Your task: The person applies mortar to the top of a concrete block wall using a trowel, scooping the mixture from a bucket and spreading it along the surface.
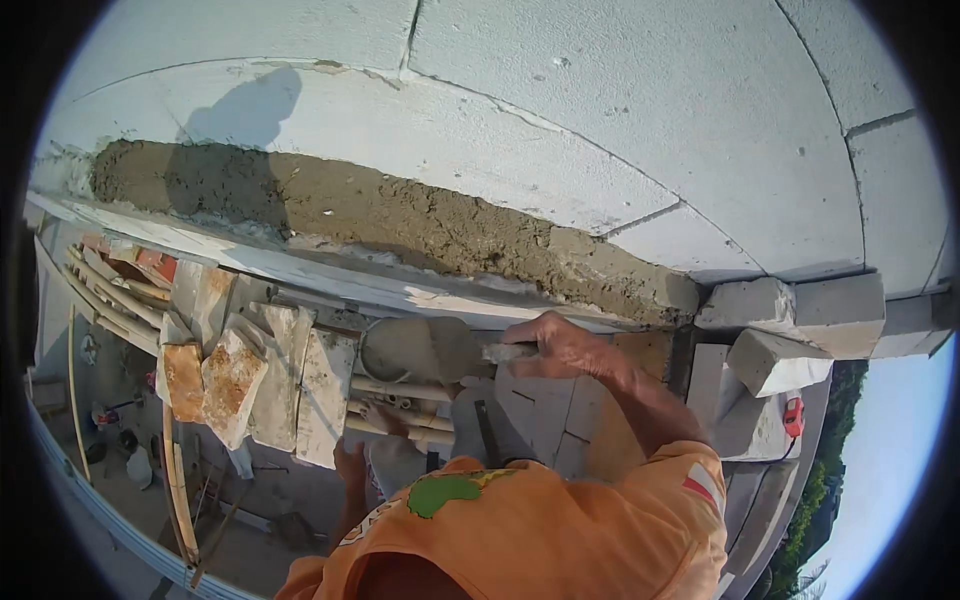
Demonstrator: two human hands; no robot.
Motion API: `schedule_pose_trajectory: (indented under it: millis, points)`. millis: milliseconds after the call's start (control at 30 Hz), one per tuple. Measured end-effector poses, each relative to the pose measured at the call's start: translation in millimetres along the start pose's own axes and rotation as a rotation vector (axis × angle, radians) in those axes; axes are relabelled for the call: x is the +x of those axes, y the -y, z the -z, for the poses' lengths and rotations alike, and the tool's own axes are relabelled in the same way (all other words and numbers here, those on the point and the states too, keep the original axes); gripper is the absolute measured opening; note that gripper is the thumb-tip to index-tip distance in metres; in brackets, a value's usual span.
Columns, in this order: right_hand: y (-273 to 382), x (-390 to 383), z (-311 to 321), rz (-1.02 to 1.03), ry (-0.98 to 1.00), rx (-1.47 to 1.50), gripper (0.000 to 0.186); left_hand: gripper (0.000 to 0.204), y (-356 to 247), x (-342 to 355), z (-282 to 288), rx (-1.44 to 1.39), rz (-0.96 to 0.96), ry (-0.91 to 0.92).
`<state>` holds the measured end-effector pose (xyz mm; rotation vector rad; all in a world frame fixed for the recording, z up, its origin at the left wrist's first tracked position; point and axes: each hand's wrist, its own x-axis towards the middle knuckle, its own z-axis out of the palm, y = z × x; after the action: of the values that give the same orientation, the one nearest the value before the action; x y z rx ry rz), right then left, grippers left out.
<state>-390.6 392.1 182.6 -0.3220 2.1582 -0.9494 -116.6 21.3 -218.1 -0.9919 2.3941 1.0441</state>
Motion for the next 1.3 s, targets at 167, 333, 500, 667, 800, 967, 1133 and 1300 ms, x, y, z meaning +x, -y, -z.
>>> schedule_pose_trajectory:
  millis: [167,333,500,667,800,967,1133,1300]
  points:
    - [82.3,-53.8,61.0,-0.245,-0.288,-0.278,0.049,0.067,8.4,6.8,19.1,-0.028,-0.046,-0.038]
    - [68.2,-59.7,55.2,-0.219,-0.716,-0.847,0.043,0.067,14.2,18.6,32.3,-0.013,-0.042,-0.072]
    - [40.2,-37.6,37.0,-0.059,-0.929,-1.033,0.042,0.066,17.7,18.7,39.8,-0.032,-0.051,-0.128]
    - [51.1,-13.7,25.8,0.065,-0.882,-1.035,0.037,0.064,31.6,8.6,44.6,-0.018,0.003,-0.109]
    - [55.7,-14.9,20.4,0.018,-0.913,-1.005,0.041,0.065,35.3,3.8,49.1,0.021,0.040,-0.092]
    - [68.6,-32.0,16.6,-0.129,-0.889,-0.795,0.034,0.067,28.6,2.0,55.2,0.033,0.032,-0.071]
    - [102.3,-30.0,28.9,-0.236,-0.589,-0.505,0.033,0.066,30.1,5.7,57.2,0.026,0.017,-0.032]
    - [118.8,-10.6,50.1,-0.199,-0.405,-0.567,0.037,0.066,26.7,11.3,59.9,-0.027,0.006,-0.004]
